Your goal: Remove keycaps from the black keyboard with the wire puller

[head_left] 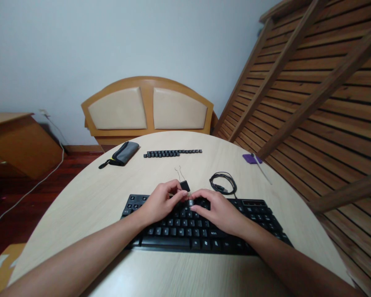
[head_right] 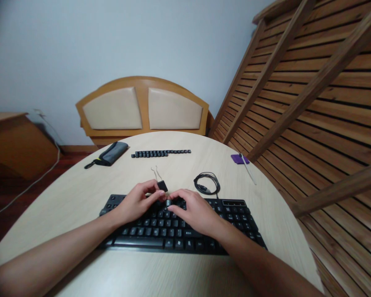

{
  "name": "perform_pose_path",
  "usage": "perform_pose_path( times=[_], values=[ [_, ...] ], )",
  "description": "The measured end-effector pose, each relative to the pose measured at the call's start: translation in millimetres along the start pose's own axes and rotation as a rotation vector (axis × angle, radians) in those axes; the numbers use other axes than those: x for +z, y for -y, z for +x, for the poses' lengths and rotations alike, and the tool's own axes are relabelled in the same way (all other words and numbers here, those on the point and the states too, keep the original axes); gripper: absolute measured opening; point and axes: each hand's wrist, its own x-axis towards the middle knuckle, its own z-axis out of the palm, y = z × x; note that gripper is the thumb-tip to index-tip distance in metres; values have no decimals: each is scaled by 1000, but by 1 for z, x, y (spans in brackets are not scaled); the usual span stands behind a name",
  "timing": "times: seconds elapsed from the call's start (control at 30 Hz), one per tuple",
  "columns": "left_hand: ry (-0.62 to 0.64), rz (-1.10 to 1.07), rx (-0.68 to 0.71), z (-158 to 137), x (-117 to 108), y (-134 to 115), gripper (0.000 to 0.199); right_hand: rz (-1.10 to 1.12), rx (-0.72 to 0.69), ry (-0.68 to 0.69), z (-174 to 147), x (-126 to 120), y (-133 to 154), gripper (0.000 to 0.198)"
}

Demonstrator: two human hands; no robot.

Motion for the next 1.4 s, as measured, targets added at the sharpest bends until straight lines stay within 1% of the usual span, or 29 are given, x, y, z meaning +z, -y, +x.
perform_pose_path(
  times=[0.1,0.2,0.33,0.47,0.6,0.77,0.83,0.9,1.0,1.07,1.13,1.2,1.3,1.4],
  values=[
    [10,-10,-17,0,0,0,22,77,7,9,-1,-1,2,24],
    [26,-17,-13,0,0,-1,22,115,-15,-17,-1,0,3,31],
    [11,8,-8,1,0,0,24,-12,-83,-16,-1,2,2,20],
    [16,34,-8,1,1,1,24,-101,-87,-7,0,2,0,14],
    [12,83,-5,2,1,2,25,-52,-109,14,2,-1,-1,12],
    [26,-27,-39,5,1,5,24,48,-81,69,4,-5,2,9],
    [11,-29,-43,7,1,7,24,77,-56,53,5,-6,3,9],
    [-7,-19,-45,8,2,9,23,91,-8,-5,10,-9,3,10],
    [-9,-28,-52,9,2,10,22,71,106,-117,28,-17,-3,15],
    [-5,-29,-51,9,2,11,22,17,130,-154,47,-24,-12,18],
    [-2,-25,-46,9,2,12,22,-92,122,-174,71,-30,-22,18],
    [2,-21,-42,9,2,13,22,-267,139,-183,95,-35,-33,19],
    [10,-18,-43,8,2,14,23,-367,190,-200,127,-38,-47,16],
    [13,-17,-42,8,2,15,23,-448,229,-221,152,-37,-56,17]
  ],
)
